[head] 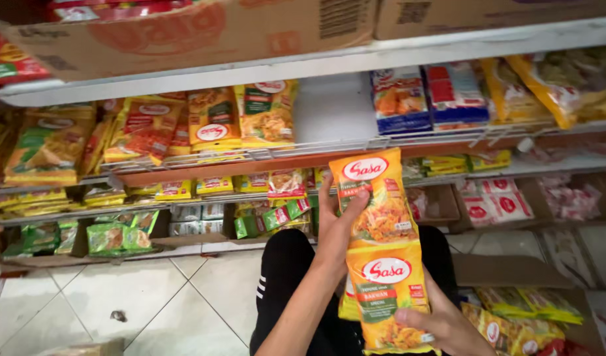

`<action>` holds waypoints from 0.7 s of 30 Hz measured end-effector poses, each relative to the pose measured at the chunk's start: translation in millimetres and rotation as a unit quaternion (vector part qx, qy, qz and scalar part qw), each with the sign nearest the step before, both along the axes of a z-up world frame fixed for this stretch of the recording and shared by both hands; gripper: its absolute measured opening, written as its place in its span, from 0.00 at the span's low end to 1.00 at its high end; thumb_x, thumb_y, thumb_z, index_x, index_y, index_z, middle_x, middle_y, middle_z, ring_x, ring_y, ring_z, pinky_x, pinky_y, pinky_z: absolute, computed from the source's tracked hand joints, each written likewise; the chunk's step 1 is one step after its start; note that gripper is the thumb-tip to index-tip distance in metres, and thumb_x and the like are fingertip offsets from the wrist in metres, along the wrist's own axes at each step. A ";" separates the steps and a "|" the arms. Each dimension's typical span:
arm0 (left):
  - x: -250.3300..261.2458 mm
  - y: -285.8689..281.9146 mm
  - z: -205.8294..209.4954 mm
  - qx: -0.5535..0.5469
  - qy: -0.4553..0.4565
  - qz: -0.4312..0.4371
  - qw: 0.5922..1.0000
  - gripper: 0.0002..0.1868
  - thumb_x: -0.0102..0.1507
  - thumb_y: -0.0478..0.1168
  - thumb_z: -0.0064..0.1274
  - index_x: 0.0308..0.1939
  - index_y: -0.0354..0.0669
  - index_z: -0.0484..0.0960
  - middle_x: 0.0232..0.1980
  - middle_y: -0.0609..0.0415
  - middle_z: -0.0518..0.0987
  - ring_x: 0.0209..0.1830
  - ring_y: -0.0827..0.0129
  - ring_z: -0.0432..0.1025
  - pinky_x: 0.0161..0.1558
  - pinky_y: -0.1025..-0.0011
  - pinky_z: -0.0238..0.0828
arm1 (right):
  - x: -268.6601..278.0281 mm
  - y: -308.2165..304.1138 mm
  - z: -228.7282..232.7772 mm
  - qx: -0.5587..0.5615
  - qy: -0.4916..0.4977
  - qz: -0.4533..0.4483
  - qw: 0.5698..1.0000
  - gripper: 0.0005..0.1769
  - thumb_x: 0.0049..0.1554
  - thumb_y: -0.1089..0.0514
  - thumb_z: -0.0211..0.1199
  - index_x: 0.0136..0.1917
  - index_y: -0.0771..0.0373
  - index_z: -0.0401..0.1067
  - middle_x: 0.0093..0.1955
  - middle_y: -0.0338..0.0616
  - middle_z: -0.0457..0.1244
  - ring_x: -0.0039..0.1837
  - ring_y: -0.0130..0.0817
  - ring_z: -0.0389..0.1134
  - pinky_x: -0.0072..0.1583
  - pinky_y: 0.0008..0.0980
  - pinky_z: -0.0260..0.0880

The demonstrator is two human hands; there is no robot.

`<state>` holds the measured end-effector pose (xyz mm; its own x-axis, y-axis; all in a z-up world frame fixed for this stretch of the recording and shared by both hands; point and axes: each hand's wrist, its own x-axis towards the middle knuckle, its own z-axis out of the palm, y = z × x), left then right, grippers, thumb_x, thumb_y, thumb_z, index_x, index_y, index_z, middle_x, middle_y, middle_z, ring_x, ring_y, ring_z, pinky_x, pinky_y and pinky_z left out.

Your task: The person sits on a pink stool in a store aisle and uses a handheld barcode scanner to scan multiple yellow packages of instant noodles. They pick up the packages from a cardboard box, scan them individually, and then place them back onto the shelf or into the box.

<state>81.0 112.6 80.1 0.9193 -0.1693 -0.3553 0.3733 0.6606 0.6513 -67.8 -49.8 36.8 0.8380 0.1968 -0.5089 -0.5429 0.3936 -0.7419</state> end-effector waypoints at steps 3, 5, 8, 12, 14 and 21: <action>19.5 12.6 16.0 0.071 -0.070 0.004 0.995 0.51 0.58 0.42 0.64 0.79 0.48 0.49 0.70 0.41 0.67 0.61 0.60 0.73 0.55 0.63 0.79 | 22.1 4.1 -9.5 -0.029 -0.079 0.044 0.995 0.60 0.45 0.66 0.70 0.83 0.57 0.41 0.75 0.50 0.56 0.74 0.39 0.59 0.69 0.42 0.62; 39.8 15.5 22.5 0.070 -0.108 0.013 0.992 0.53 0.57 0.44 0.65 0.79 0.45 0.48 0.70 0.37 0.67 0.62 0.57 0.72 0.55 0.61 0.77 | 37.3 4.6 -12.2 -0.043 -0.115 0.039 0.992 0.58 0.46 0.65 0.69 0.82 0.61 0.41 0.75 0.52 0.56 0.74 0.40 0.59 0.69 0.43 0.63; 87.5 17.1 23.4 0.112 -0.144 0.022 0.983 0.56 0.56 0.48 0.65 0.79 0.42 0.45 0.72 0.35 0.64 0.66 0.53 0.69 0.58 0.61 0.75 | 79.8 4.9 -2.6 -0.041 -0.105 -0.006 0.994 0.55 0.47 0.63 0.66 0.82 0.62 0.44 0.73 0.54 0.59 0.71 0.44 0.63 0.66 0.45 0.67; 164.3 13.1 1.8 0.191 -0.172 0.043 0.966 0.55 0.57 0.50 0.65 0.78 0.36 0.47 0.74 0.36 0.61 0.70 0.52 0.66 0.61 0.61 0.74 | 142.5 19.1 31.6 -0.028 -0.119 -0.047 0.991 0.49 0.51 0.60 0.64 0.82 0.63 0.48 0.71 0.52 0.61 0.68 0.41 0.65 0.64 0.43 0.68; 205.4 10.6 -24.5 0.241 -0.246 0.074 0.936 0.51 0.61 0.47 0.65 0.79 0.33 0.51 0.77 0.37 0.62 0.75 0.54 0.61 0.68 0.62 0.61 | 169.0 26.4 48.0 -0.013 -0.147 -0.049 0.988 0.47 0.52 0.59 0.63 0.81 0.62 0.49 0.71 0.49 0.61 0.69 0.37 0.65 0.64 0.41 0.69; 357.0 2.2 -125.0 0.304 -0.093 -0.030 0.948 0.32 0.65 0.49 0.49 0.70 0.34 0.70 0.69 0.44 0.74 0.65 0.59 0.70 0.63 0.61 0.71 | 257.3 21.7 59.5 -0.009 -0.136 -0.043 0.990 0.36 0.54 0.56 0.65 0.74 0.66 0.60 0.63 0.51 0.65 0.63 0.43 0.69 0.62 0.46 0.72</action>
<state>438.0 114.8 -44.8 0.9708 -0.0397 -0.2365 0.2397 0.1230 0.9630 189.4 -28.0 96.3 0.9578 0.1120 -0.2646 -0.2871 0.4156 -0.8631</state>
